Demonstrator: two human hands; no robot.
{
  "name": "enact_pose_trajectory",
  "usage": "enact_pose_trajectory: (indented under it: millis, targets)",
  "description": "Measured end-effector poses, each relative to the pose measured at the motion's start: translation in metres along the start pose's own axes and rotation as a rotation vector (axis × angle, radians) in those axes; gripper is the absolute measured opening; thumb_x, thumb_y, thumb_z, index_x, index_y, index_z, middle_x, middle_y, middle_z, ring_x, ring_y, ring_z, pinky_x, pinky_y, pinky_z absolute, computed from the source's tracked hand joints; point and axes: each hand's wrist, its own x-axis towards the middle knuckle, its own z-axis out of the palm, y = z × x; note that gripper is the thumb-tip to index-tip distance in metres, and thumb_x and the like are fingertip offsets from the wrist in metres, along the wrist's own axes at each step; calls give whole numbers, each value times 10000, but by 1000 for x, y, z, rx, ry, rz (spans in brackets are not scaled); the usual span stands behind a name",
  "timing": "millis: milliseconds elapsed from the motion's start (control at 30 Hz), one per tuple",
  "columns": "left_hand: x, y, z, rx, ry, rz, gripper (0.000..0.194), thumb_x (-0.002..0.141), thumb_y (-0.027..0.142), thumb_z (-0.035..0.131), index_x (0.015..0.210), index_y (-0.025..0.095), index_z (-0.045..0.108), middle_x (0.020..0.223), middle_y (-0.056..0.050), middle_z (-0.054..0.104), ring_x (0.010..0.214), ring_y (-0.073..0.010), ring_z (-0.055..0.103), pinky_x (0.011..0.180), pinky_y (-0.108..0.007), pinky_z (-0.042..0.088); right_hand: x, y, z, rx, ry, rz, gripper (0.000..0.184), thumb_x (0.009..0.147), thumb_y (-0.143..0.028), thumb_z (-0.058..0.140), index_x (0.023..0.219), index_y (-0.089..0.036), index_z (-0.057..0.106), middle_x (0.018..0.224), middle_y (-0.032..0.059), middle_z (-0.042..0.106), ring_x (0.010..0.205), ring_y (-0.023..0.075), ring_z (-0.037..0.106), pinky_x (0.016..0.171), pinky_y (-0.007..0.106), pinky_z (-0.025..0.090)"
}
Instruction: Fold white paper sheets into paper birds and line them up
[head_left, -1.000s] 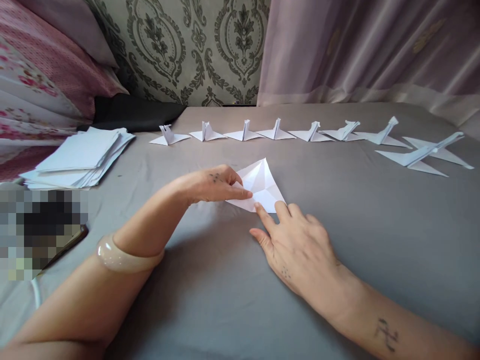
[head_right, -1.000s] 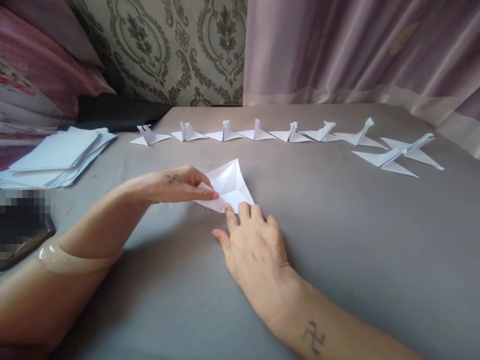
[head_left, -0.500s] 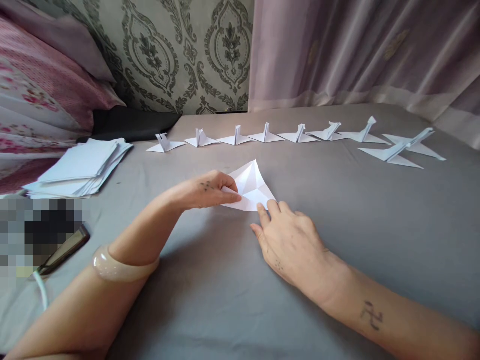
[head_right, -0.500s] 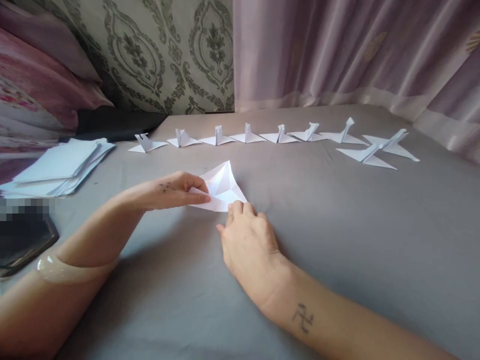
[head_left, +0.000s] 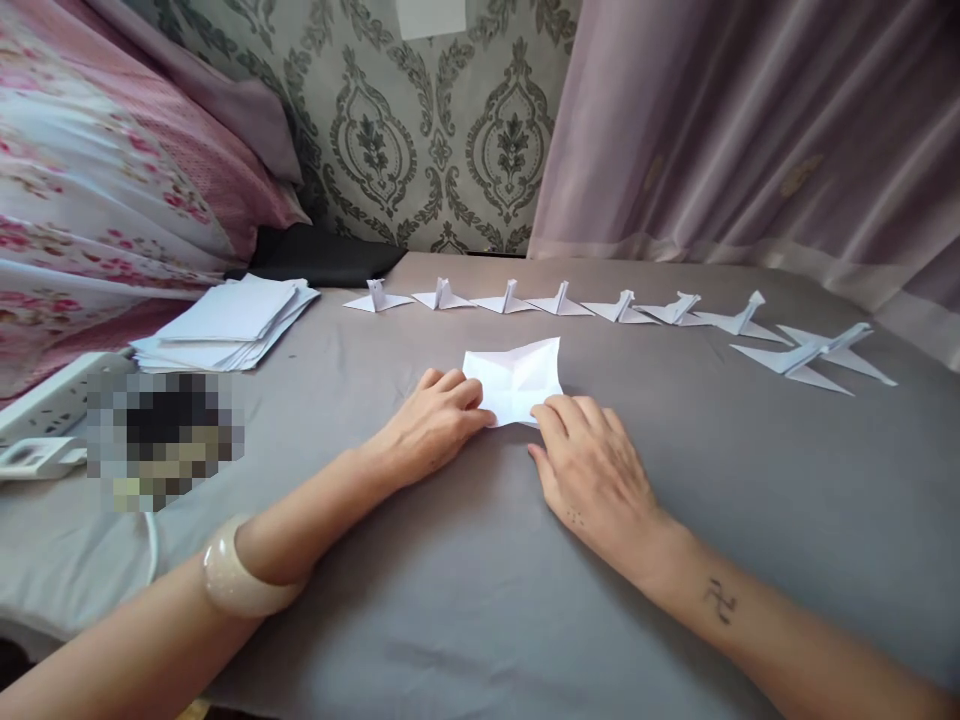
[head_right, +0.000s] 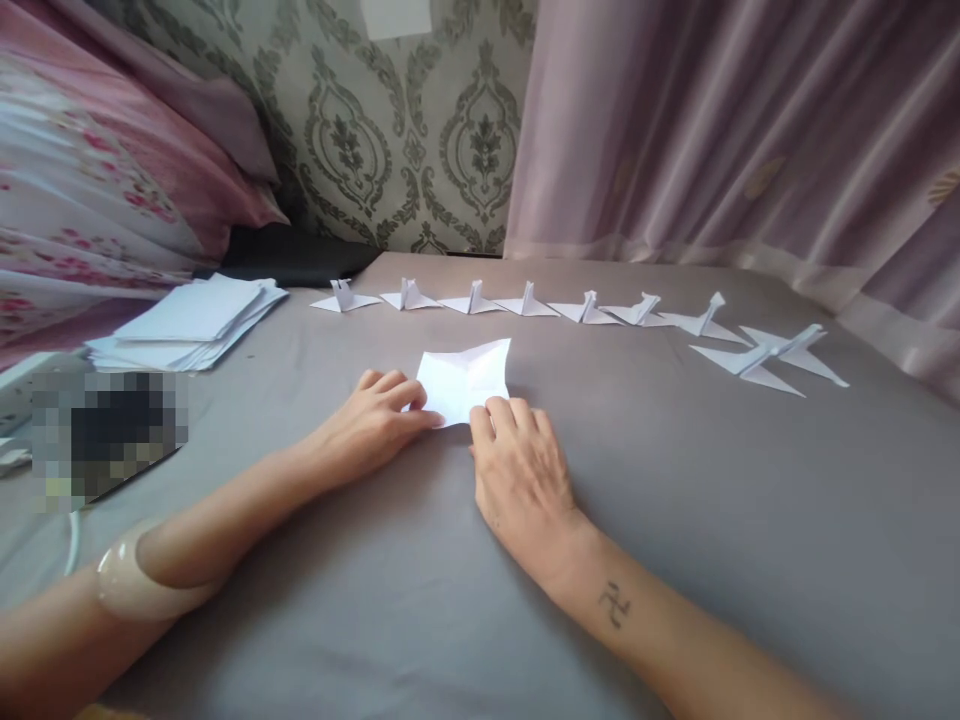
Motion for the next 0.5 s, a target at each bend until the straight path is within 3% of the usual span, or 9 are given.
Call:
enact_pose_trajectory:
  millis: [100, 233, 400, 500]
  targets:
    - [-15, -3, -2, -93, -49, -47, 325, 953, 174, 372, 1160, 217, 619, 1031, -82, 656, 973, -220, 517, 832, -368, 313, 6, 0, 7, 52, -26, -74, 186, 869, -80, 488, 992, -169, 596, 986, 67, 606, 897, 208, 492, 748, 324, 297]
    - [-34, 0, -8, -203, -47, -160, 279, 905, 176, 423, 1113, 181, 609, 1084, -82, 663, 1029, -222, 536, 888, -375, 330, 18, 2, 9, 35, -45, -215, 309, 835, 0, 453, 1033, -172, 616, 969, 57, 619, 911, 196, 499, 859, 348, 263]
    - [-48, -4, -7, -168, -43, -307, 268, 932, 250, 409, 970, 216, 672, 1015, -77, 633, 872, -208, 558, 763, -350, 377, 31, -2, 11, -31, -92, -357, 328, 844, 3, 456, 1044, -181, 639, 920, 46, 625, 852, 183, 515, 937, 379, 226]
    - [-50, -10, -5, -241, 31, -409, 227, 907, 217, 449, 958, 210, 670, 908, -58, 633, 826, -195, 568, 753, -334, 401, 38, -5, 9, -95, -143, -416, 272, 862, -21, 468, 994, -167, 657, 867, 46, 618, 799, 184, 513, 918, 369, 249]
